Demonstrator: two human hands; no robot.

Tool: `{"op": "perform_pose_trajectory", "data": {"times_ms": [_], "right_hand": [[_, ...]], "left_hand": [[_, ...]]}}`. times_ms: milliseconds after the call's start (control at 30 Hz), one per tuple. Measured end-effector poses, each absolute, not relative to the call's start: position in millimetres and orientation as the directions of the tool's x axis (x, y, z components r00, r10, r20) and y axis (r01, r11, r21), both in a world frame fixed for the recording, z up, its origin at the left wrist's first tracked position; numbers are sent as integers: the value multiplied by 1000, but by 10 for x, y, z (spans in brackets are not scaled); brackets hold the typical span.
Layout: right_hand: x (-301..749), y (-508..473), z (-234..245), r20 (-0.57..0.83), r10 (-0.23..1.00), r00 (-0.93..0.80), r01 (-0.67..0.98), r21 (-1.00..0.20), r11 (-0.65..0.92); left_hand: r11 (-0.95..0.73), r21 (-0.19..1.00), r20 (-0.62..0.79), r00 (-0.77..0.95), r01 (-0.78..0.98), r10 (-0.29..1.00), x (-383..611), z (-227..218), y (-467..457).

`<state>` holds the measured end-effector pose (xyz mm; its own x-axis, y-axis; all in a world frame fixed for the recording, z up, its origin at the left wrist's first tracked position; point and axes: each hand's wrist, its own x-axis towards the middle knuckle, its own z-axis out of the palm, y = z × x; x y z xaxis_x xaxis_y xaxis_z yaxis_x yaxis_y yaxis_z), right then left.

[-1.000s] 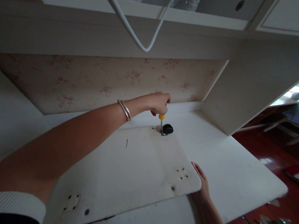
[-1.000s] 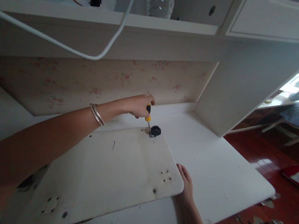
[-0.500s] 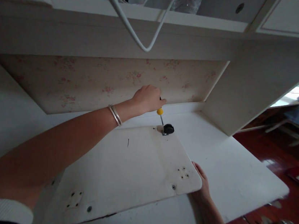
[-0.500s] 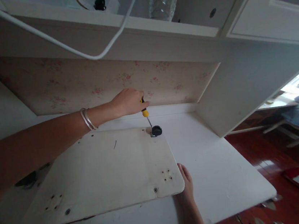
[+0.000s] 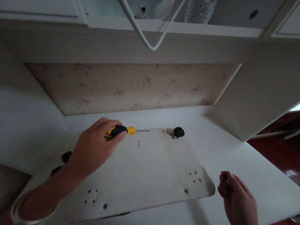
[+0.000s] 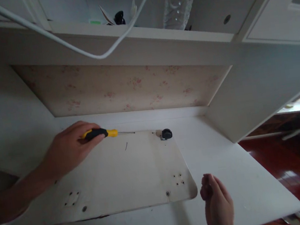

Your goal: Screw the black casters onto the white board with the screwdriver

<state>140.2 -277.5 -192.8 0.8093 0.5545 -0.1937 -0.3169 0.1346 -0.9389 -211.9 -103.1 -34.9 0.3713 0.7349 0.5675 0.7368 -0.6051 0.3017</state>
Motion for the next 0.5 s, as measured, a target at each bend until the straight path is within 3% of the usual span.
{"op": "perform_pose_trajectory", "data": {"times_ms": [100,200,267,333,433,500], "right_hand": [[951,-2833,-1589,-283,715,639,-442,-896,40],[294,-2788,-1413,-296,930,218,-472,-866,-165],[-136,-2731,-1412,-314,949,-16,-504,-817,-279],[-483,-2679,-1479,-327,935,-136,-544,-764,-346],[-799,-2622,-1619,-411,898,-154,-613,-673,-413],[-895,-2588,-1679,-458,879,-135,-618,-654,-436]], "left_hand": [[-648,236,705,331,724,627,-2333,-705,-1550],[-723,113,764,405,682,502,-2361,-1029,-2033],[-738,71,760,442,671,476,-2330,-1184,-2275],[-746,24,772,462,665,436,-2302,-1285,-2425],[-763,-29,744,524,646,415,-2306,-1355,-2504],[-766,49,730,501,641,465,-2338,-1379,-2514]]}}
